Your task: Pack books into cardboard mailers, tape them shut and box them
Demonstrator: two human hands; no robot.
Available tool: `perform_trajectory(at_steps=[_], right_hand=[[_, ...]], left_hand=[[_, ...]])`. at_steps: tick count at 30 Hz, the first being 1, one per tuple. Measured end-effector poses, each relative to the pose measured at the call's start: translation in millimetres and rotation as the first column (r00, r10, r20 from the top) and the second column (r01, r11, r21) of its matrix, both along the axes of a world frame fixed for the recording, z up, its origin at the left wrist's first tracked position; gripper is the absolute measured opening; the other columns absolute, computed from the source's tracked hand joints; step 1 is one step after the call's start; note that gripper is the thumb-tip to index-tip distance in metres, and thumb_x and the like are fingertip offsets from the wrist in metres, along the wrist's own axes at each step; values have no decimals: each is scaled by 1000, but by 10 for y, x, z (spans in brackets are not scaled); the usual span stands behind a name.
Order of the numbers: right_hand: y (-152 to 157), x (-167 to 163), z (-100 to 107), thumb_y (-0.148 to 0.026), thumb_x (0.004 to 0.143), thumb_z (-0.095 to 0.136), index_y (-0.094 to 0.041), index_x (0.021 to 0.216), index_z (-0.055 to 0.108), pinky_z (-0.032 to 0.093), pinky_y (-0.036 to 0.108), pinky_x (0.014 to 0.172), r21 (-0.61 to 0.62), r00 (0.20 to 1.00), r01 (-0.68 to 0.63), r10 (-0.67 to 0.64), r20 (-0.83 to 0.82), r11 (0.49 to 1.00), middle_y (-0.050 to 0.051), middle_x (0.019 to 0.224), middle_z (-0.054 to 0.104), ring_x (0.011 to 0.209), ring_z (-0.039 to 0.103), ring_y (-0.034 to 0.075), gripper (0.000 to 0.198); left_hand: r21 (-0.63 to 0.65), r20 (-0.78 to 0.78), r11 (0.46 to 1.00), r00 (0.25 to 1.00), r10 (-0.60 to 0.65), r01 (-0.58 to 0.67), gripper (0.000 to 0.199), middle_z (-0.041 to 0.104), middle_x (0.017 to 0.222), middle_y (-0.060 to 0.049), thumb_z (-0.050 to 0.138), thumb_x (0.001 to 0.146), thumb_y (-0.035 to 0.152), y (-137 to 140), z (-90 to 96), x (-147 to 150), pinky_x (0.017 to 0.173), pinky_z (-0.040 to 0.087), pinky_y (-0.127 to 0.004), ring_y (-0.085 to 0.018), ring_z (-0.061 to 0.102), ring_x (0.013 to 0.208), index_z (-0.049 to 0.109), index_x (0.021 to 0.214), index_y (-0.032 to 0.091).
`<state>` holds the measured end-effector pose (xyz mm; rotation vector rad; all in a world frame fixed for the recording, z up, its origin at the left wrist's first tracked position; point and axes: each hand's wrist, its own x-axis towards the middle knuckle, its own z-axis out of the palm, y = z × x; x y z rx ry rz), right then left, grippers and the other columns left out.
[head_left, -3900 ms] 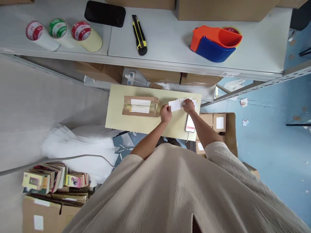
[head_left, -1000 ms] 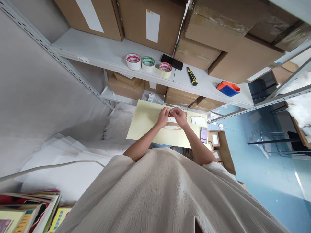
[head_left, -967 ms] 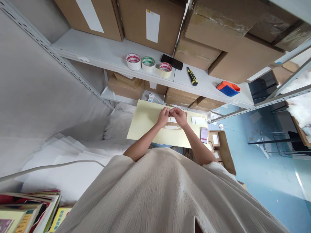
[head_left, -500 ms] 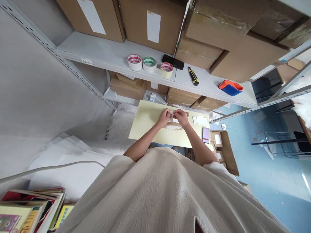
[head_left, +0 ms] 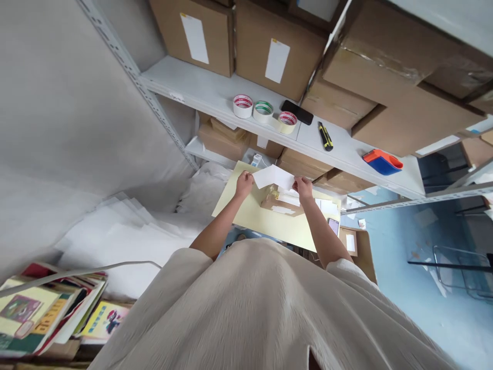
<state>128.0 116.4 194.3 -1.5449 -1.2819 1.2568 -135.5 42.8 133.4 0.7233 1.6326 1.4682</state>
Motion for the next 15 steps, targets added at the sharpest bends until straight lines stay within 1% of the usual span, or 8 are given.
perform_trajectory(at_steps=[2, 4, 8, 11, 15], right_hand=[[70, -109, 6, -58, 79, 85, -29, 71, 52, 53, 32, 59, -42, 999, 35, -36, -12, 998, -4, 59, 55, 60, 58, 17, 44], [115, -269, -6, -54, 79, 85, -29, 71, 52, 51, 31, 58, -77, 999, 40, -41, -12, 996, -4, 60, 56, 60, 57, 16, 42], [124, -690, -88, -46, 76, 85, -27, 70, 54, 49, 26, 58, -116, 999, 36, -40, -31, 993, -4, 61, 59, 61, 57, 14, 37], [85, -1016, -163, -45, 75, 84, -27, 72, 57, 47, 24, 57, -120, 1000, -18, 15, -27, 993, -5, 62, 61, 61, 58, 13, 33], [4, -1338, -237, -48, 72, 83, -26, 77, 62, 47, 25, 59, -71, 989, -146, 145, -18, 987, -6, 66, 61, 61, 54, 12, 30]], left_hand=[[-20, 16, 996, 996, 89, -89, 26, 56, 69, 6, 62, 94, 14, -59, -9, -193, 76, 52, -28, -16, 61, 70, 50, 75, 28], [-33, 12, 984, 984, 175, -175, 27, 55, 69, 6, 61, 96, 14, -162, -22, -392, 77, 52, -28, -16, 61, 70, 50, 76, 28], [-52, -27, 931, 933, 359, -360, 29, 56, 69, 4, 55, 100, 13, -487, -74, -780, 80, 52, -29, -17, 61, 73, 48, 77, 28], [-67, -86, 881, 882, 463, -469, 31, 59, 70, 2, 55, 101, 13, -760, -129, -1042, 82, 52, -32, -19, 62, 76, 49, 75, 28], [-74, -128, 842, 842, 523, -534, 31, 63, 74, -2, 62, 105, 23, -1023, -206, -1316, 85, 53, -36, -23, 67, 80, 52, 76, 29]])
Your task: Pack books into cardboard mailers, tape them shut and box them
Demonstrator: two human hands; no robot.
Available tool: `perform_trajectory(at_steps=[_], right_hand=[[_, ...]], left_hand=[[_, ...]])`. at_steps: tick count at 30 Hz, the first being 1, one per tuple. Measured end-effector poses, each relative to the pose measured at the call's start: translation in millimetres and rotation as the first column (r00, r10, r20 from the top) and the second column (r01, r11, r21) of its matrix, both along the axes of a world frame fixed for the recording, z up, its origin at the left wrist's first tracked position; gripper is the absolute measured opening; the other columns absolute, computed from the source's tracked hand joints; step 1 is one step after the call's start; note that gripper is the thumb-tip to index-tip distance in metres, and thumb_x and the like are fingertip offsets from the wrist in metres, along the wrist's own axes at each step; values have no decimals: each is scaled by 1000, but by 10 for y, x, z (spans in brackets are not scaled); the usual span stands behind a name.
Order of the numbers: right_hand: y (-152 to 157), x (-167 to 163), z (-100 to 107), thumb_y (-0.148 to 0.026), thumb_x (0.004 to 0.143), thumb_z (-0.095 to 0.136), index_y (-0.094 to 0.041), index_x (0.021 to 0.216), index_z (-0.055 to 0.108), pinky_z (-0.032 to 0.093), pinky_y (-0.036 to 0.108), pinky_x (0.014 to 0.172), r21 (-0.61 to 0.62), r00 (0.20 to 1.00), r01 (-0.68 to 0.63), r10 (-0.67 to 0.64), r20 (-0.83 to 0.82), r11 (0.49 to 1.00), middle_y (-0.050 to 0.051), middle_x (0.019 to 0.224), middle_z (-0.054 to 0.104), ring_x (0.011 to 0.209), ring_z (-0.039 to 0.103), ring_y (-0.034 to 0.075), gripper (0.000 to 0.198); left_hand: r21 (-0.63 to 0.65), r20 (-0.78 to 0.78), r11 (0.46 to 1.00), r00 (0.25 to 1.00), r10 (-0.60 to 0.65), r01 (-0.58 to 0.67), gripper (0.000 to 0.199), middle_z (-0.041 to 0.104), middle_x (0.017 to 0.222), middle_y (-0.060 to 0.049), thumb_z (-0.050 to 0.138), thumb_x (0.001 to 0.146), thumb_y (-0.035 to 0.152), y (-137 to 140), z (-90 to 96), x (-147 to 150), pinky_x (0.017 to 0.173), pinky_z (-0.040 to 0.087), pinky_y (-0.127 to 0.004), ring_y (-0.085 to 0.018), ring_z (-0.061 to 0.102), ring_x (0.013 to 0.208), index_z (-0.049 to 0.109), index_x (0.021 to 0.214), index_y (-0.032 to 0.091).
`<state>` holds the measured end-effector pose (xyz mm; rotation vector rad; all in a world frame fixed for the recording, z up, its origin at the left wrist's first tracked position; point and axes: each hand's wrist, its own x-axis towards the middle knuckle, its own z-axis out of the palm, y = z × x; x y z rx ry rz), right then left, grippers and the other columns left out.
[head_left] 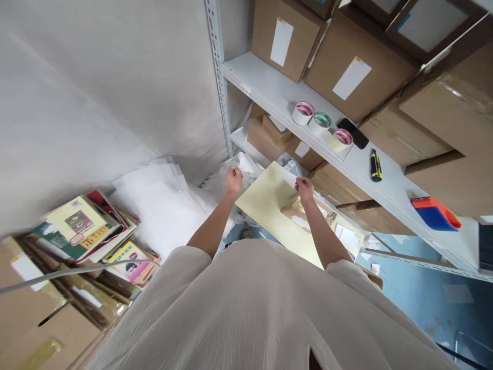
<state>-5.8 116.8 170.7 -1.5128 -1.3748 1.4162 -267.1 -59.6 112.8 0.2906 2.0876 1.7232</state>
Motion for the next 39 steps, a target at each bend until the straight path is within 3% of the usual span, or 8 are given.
perform_trajectory(at_steps=[4, 7, 10, 16, 22, 28, 34, 39], right_hand=[[-78, -127, -36, -58, 73, 81, -27, 81, 66, 44, 28, 58, 69, 991, -123, 119, 59, 990, -7, 67, 59, 61, 49, 13, 35], [-112, -125, -39, -64, 73, 80, -27, 85, 68, 46, 30, 59, 85, 981, -185, 178, 81, 979, -6, 65, 56, 61, 50, 15, 40], [-130, -78, -25, -66, 72, 81, -27, 85, 69, 49, 31, 61, 93, 981, -184, 177, 79, 979, -5, 65, 59, 61, 54, 16, 43], [-170, 141, 57, -71, 69, 86, -28, 84, 71, 58, 35, 69, 112, 987, -153, 146, 70, 982, -1, 68, 69, 66, 65, 19, 48], [-293, 615, 199, -71, 74, 87, -27, 86, 74, 65, 41, 86, 183, 984, -176, 167, 68, 967, 2, 80, 77, 80, 74, 23, 47], [-454, 1243, 298, -59, 76, 89, -27, 90, 81, 66, 43, 89, 206, 992, -77, 53, 118, 975, 5, 91, 83, 88, 77, 26, 36], [-610, 1771, 295, -50, 76, 89, -26, 96, 83, 68, 43, 91, 201, 990, 52, -77, 120, 978, 4, 94, 84, 90, 78, 25, 32], [-694, 2029, 209, -44, 75, 86, -26, 97, 83, 67, 43, 95, 183, 983, 113, -137, 124, 976, 5, 100, 85, 94, 80, 26, 28]], left_hand=[[56, 8, 998, 1000, 18, -19, 2, 75, 92, -4, 69, 105, 27, -71, -95, -127, 95, 56, -35, -23, 74, 95, 71, 107, 27], [73, 61, 997, 998, -9, 5, 51, 81, 118, -10, 79, 98, 24, -21, -189, -108, 101, 57, -35, -24, 77, 109, 68, 148, 26], [50, 113, 998, 993, -37, 31, 70, 80, 127, -10, 82, 93, 21, 70, -279, -10, 98, 58, -35, -23, 77, 109, 63, 160, 29], [97, 197, 978, 960, -201, 185, 36, 81, 102, -4, 74, 88, 15, 324, -279, 318, 92, 57, -35, -19, 73, 85, 73, 123, 25], [182, 226, 888, 860, -457, 423, 12, 79, 88, -3, 79, 90, 26, 697, -78, 763, 82, 58, -34, -20, 75, 79, 69, 97, 26], [160, 298, 818, 763, -574, 553, 6, 76, 81, -1, 71, 97, 25, 1030, 119, 1351, 75, 57, -31, -17, 71, 70, 67, 92, 24], [161, 207, 743, 714, -669, 650, 30, 72, 83, 4, 78, 74, 8, 1169, 217, 1843, 81, 58, -30, -16, 71, 79, 67, 97, 25], [131, 124, 704, 693, -710, 698, 32, 72, 91, 2, 75, 70, 6, 1194, 244, 2131, 83, 57, -30, -17, 70, 84, 66, 94, 25]])
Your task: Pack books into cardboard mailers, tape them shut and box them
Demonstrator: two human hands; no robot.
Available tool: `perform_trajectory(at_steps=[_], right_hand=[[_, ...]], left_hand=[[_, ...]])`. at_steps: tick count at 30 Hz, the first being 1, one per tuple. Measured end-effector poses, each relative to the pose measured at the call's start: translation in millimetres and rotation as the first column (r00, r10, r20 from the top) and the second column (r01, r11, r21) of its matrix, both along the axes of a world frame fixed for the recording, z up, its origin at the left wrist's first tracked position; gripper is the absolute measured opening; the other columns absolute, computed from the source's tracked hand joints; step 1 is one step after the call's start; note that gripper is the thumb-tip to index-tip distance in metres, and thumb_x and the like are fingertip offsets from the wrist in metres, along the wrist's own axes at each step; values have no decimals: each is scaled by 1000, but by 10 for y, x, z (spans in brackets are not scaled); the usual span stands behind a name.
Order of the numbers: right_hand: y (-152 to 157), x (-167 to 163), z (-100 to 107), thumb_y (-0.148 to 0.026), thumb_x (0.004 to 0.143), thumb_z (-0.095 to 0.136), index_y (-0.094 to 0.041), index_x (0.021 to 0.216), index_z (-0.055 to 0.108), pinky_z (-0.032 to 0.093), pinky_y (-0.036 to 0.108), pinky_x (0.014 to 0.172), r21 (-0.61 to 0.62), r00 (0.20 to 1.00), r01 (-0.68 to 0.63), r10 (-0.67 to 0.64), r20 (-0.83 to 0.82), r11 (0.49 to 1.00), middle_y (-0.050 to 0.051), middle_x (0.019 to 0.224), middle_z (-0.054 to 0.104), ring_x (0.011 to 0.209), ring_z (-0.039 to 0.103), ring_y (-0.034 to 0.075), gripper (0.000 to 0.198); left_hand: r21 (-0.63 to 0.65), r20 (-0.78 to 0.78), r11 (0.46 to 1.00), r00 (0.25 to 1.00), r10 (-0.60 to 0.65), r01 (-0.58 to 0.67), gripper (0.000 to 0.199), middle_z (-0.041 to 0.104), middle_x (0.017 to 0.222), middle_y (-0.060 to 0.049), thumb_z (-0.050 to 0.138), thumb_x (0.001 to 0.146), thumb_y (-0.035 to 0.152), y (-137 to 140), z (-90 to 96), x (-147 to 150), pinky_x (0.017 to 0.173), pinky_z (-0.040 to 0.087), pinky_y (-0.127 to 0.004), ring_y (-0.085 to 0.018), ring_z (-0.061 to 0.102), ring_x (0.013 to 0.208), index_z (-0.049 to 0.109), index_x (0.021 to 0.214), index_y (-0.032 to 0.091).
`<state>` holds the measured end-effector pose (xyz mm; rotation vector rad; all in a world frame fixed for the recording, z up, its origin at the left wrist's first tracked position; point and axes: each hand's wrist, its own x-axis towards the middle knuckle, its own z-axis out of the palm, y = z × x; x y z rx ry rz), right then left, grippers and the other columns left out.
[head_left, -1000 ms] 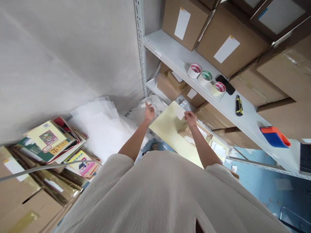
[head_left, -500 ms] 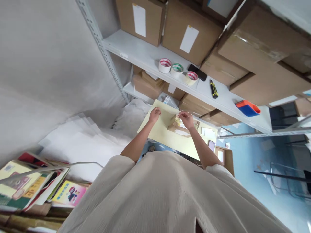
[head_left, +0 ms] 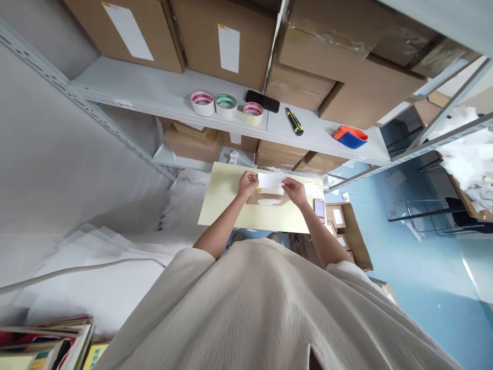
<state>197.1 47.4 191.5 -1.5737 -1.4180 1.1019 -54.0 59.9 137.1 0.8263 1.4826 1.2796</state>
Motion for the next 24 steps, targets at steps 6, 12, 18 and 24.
perform_trajectory(at_steps=[6, 12, 18, 24], right_hand=[[-11, 120, -232, -37, 77, 79, -27, 96, 82, 68, 42, 96, -31, 997, 19, -17, 73, 999, 3, 98, 86, 95, 81, 25, 22], [19, 130, -463, -28, 85, 71, -26, 103, 83, 68, 43, 105, -73, 972, -16, 32, 233, 997, 6, 106, 88, 101, 83, 26, 22], [52, 135, -601, -21, 90, 68, -25, 109, 86, 67, 43, 108, -97, 927, -72, 103, 360, 993, 7, 110, 89, 105, 84, 26, 27], [71, 148, -694, -20, 93, 65, -23, 116, 87, 68, 41, 104, -106, 898, -137, 169, 406, 985, 8, 114, 88, 105, 83, 26, 32]], left_hand=[[53, -132, 998, 991, -31, 39, 33, 69, 92, 3, 73, 72, 4, -24, -73, 167, 89, 57, -30, -16, 68, 84, 62, 94, 26], [63, -314, 993, 946, -77, 101, 30, 67, 93, 2, 67, 81, 0, -28, -257, 246, 87, 57, -30, -17, 68, 88, 56, 89, 27], [26, -507, 985, 851, -134, 171, 30, 72, 103, -3, 66, 86, -1, -37, -417, 251, 95, 59, -34, -21, 71, 98, 61, 93, 27], [-57, -641, 962, 729, -241, 268, 33, 78, 125, -7, 66, 94, -1, -60, -436, 205, 97, 60, -36, -23, 77, 103, 74, 112, 26]])
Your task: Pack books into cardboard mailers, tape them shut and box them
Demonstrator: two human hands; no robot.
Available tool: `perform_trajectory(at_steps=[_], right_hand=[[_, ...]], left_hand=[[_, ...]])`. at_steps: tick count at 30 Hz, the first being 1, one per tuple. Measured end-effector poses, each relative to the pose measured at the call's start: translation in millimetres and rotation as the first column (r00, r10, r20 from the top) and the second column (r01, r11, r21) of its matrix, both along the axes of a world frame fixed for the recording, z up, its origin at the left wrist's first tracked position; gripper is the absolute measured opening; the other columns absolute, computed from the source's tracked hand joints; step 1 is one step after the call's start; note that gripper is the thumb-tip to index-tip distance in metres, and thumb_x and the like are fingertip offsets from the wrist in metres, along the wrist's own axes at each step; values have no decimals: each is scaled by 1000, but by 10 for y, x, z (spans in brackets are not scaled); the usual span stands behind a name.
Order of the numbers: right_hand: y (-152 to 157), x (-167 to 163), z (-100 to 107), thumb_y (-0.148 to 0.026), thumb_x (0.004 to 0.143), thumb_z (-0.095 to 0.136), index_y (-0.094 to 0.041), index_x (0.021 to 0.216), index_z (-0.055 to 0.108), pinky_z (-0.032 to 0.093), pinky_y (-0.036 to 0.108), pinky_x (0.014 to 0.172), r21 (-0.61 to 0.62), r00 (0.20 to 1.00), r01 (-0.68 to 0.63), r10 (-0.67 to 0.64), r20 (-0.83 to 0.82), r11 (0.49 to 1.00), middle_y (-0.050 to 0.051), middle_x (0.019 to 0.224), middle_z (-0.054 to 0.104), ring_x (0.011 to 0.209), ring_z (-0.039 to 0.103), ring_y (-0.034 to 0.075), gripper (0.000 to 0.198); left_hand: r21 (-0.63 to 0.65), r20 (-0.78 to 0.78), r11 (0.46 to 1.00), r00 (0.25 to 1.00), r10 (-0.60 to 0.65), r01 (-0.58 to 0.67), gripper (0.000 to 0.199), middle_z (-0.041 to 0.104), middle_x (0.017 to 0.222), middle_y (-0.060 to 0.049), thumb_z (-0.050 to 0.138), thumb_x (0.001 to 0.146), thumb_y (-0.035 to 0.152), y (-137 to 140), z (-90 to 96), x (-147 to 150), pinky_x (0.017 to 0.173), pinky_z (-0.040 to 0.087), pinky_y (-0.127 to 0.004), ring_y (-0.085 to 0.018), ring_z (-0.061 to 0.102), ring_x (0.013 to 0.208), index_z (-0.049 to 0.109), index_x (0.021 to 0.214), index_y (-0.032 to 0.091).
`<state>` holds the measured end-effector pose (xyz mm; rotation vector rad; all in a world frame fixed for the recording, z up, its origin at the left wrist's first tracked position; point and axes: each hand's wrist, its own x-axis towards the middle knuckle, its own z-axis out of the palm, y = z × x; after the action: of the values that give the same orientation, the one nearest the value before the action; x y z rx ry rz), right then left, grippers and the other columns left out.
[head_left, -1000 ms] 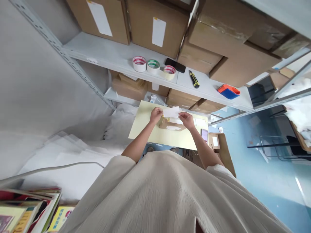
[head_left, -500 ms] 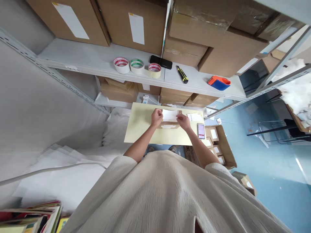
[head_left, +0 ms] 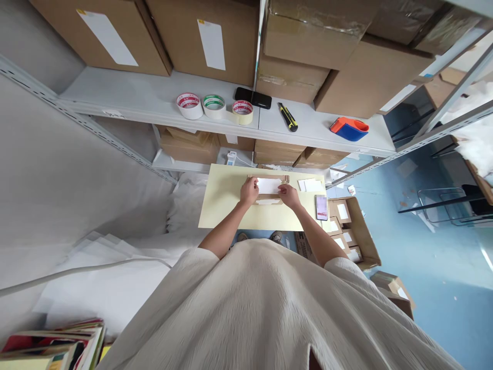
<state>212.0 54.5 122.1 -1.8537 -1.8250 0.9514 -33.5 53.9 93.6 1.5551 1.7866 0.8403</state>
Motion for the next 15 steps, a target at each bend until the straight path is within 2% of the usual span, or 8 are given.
perform_trajectory(at_steps=[6, 12, 15], right_hand=[[20, 0, 4, -18, 99, 60, -21, 123, 87, 66, 41, 105, 3, 986, -88, 87, 140, 996, 12, 124, 86, 111, 82, 28, 37], [0, -3, 32, -19, 107, 55, -21, 131, 84, 63, 47, 107, 15, 940, -184, 172, 296, 983, 18, 141, 79, 123, 77, 34, 38], [-27, -26, 19, -23, 111, 53, -20, 139, 82, 60, 54, 114, 36, 903, -230, 199, 380, 973, 22, 152, 72, 136, 70, 39, 41]], left_hand=[[-25, -182, 992, 975, -125, 122, 40, 79, 132, -12, 63, 99, 2, 21, 64, -25, 105, 60, -42, -30, 77, 117, 78, 127, 26], [-14, -330, 985, 929, -165, 170, 40, 76, 144, -19, 58, 103, 9, -40, 128, -68, 117, 56, -55, -38, 70, 137, 78, 135, 22], [4, -352, 956, 895, -274, 294, 50, 73, 156, -19, 51, 104, 10, -119, 120, -86, 127, 51, -56, -36, 65, 150, 76, 146, 20]])
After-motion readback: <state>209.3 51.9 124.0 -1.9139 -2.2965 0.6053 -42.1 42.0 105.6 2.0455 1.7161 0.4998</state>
